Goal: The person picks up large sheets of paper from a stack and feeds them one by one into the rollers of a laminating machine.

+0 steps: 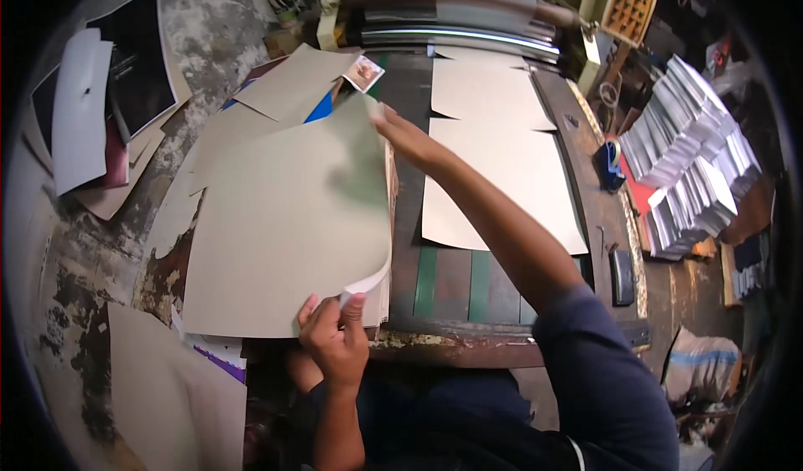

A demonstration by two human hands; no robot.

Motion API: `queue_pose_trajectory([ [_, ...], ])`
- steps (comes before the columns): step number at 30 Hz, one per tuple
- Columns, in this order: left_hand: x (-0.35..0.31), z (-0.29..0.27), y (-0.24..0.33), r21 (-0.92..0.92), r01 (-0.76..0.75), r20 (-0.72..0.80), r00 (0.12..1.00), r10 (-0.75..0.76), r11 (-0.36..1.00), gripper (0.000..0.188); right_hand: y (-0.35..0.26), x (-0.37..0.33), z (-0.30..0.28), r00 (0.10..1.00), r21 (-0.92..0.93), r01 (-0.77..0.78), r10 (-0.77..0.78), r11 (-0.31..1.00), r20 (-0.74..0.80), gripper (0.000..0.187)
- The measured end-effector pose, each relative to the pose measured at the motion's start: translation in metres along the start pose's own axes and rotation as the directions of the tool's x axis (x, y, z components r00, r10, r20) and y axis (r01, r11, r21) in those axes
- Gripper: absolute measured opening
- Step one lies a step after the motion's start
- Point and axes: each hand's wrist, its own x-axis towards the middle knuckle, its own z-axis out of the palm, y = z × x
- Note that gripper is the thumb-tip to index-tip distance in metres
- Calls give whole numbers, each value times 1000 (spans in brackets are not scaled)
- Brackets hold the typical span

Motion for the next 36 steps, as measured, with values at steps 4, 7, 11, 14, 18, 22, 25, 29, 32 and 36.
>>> queue_pose_trajectory([
  [4,-6,3,13,-10,-90,102,991,91,996,27,117,-157,-55,979,-506,-200,154,839,-131,76],
  [7,2,-17,17,-40,-117,220,968,123,992,21,158,-242,-91,877,-781,-407,440,474,-190,65],
  [11,11,-32,6,-145,4,424,904,59,989,26,158,-295,-143,742,-732,-649,386,207,-549,61],
  [14,7,-32,-19,-189,211,523,848,-84,959,33,153,-317,-142,765,-454,-477,101,752,-637,54],
  [18,13,-27,3,-711,331,-36,865,-501,621,37,60,-338,-76,781,326,-405,509,854,-362,58],
  [22,-4,-39,21,-223,-49,131,988,80,973,39,-11,-339,-34,865,610,-299,478,734,-152,58],
  [25,-1,-32,42,-423,-150,343,887,311,894,39,-33,-344,-26,947,760,-182,320,624,-36,55],
  [29,0,-33,48,-340,-378,489,711,505,861,48,-36,-356,-16,906,778,-244,422,579,-30,40],
  [32,6,-35,41,-193,-302,472,805,358,934,62,-26,-368,2,783,785,-305,611,540,-117,35],
  [36,16,-40,15,-257,-81,512,834,206,963,67,20,-410,29,620,901,-304,782,311,-61,36],
])
